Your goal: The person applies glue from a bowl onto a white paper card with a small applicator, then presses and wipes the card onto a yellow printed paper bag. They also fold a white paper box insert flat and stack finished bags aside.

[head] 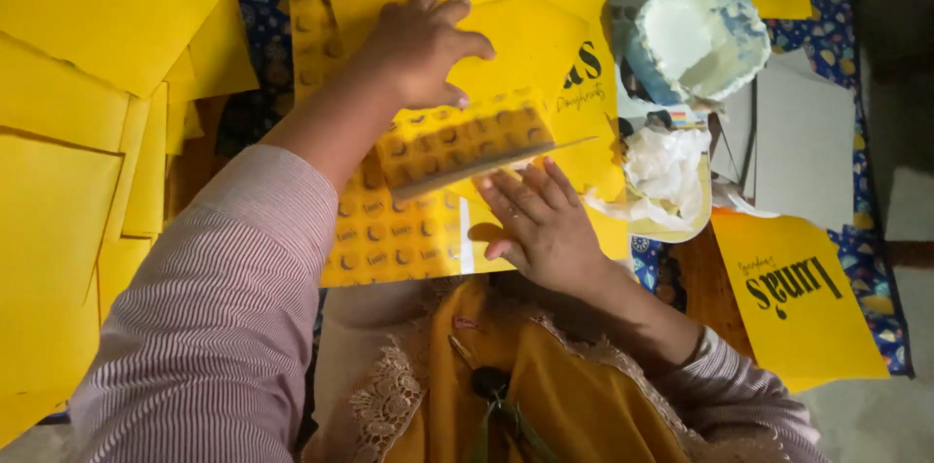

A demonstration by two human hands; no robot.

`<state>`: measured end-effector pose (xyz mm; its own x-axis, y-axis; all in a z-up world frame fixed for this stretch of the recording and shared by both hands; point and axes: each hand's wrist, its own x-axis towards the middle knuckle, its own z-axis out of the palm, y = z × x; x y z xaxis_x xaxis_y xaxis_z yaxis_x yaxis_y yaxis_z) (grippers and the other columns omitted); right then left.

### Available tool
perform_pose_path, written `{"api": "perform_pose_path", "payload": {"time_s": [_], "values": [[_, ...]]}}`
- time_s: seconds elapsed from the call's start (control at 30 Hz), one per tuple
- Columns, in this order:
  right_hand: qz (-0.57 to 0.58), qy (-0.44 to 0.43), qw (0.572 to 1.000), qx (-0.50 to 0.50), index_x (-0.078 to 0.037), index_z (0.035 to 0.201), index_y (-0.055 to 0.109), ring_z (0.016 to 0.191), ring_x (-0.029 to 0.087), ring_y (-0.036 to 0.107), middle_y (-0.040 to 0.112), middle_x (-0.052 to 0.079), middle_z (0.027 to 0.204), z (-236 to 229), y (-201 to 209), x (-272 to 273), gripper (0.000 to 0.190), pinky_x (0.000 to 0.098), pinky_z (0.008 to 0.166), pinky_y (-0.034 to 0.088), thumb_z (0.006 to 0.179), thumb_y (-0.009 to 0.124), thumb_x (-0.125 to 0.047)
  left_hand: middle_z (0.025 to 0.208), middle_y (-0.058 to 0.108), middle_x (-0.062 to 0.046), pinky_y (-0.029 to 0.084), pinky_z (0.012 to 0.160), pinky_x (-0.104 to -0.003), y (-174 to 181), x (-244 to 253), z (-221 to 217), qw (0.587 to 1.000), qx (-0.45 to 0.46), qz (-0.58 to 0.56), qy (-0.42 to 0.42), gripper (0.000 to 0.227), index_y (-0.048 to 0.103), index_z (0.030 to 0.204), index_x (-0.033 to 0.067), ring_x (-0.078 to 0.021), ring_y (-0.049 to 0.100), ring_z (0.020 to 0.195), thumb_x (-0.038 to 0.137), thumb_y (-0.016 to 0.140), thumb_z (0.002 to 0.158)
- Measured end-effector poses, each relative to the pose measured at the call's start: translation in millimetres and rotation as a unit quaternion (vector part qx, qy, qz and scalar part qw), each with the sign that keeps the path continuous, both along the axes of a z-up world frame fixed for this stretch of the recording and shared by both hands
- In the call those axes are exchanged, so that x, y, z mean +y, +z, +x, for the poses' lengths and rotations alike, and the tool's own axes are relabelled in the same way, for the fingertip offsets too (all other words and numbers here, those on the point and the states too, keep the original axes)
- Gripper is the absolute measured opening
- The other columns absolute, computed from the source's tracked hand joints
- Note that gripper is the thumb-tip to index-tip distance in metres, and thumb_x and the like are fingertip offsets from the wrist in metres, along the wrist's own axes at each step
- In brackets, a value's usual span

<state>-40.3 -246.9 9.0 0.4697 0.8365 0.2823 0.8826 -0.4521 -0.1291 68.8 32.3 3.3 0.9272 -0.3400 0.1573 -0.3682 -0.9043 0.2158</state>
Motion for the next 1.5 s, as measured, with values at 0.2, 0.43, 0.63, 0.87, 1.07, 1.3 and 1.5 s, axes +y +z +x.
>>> {"api": "perform_pose_path", "payload": {"time_s": [0.2,0.43,0.63,0.87,1.07,1.3,1.5], "values": [[0.042,0.007,0.998,-0.034,-0.004,0.147,0.053,0.125,0.032,0.053,0.055,0.013,0.137,14.0,5.2,17.8,0.072,0.0516,0.120,0.035,0.097,0.060,-0.055,0.136,0.065,0.005,0.045,0.095,-0.054,-1.1,18.4,15.6,0.999,-0.039,-0.014,0.004,0.060,0.078,0.115,0.0297,-0.0268,0.054,0.116,0.047,0.093,0.059],[0.023,0.013,0.999,-0.027,-0.002,0.145,0.053,0.132,0.036,0.051,0.049,0.017,0.146,19.3,-2.3,27.7,0.071,0.0535,0.122,0.034,0.099,0.060,-0.055,0.137,0.066,0.010,0.048,0.096,-0.048,-2.6,28.5,25.5,0.999,0.013,-0.037,0.012,0.032,0.077,0.118,0.0225,-0.0252,0.059,0.110,0.041,0.058,0.101],[-0.011,0.008,1.000,0.002,0.003,0.146,0.053,0.136,0.038,0.056,0.054,0.022,0.152,17.4,2.0,32.9,0.078,0.0548,0.124,0.028,0.098,0.051,-0.059,0.143,0.062,0.003,0.041,0.101,-0.047,5.2,24.0,15.5,0.997,0.049,-0.054,0.006,0.052,0.078,0.116,0.0186,-0.0264,0.054,0.123,0.060,0.049,0.102],[-0.029,0.000,1.000,0.000,0.005,0.148,0.050,0.138,0.041,0.055,0.053,0.025,0.153,18.7,0.3,44.8,0.080,0.0580,0.125,0.021,0.102,0.039,-0.060,0.157,0.047,0.002,0.035,0.103,-0.051,-5.9,27.3,13.4,0.998,0.047,0.023,-0.046,0.106,0.065,0.137,0.0214,-0.0315,0.043,0.133,0.087,0.079,0.055],[-0.005,0.001,1.000,0.001,0.005,0.146,0.051,0.136,0.040,0.056,0.055,0.025,0.149,30.7,14.7,63.3,0.075,0.0562,0.121,0.028,0.103,0.042,-0.055,0.165,0.033,0.000,0.025,0.110,-0.052,-3.0,29.4,4.4,0.994,0.094,0.029,-0.057,0.139,0.049,0.150,0.0202,-0.0316,0.027,0.147,0.074,0.095,0.030],[-0.005,-0.004,0.999,0.034,0.002,0.150,0.049,0.146,0.036,0.047,0.046,0.019,0.160,61.9,2.2,72.1,0.073,0.0529,0.124,0.022,0.106,0.040,-0.055,0.164,0.036,-0.003,0.028,0.107,-0.053,-8.6,28.9,3.9,0.995,0.058,0.037,-0.073,0.137,0.052,0.148,0.0160,-0.0334,0.029,0.146,0.070,0.096,0.030],[-0.003,-0.003,1.000,0.030,0.005,0.155,0.038,0.151,0.037,0.040,0.045,0.024,0.159,71.9,-0.7,59.1,0.079,0.0501,0.127,0.023,0.107,0.029,-0.059,0.164,0.036,-0.001,0.029,0.106,-0.053,-12.8,28.5,3.6,0.995,0.054,0.049,-0.070,0.142,0.050,0.150,0.0166,-0.0314,0.028,0.146,0.074,0.095,0.028]]}}
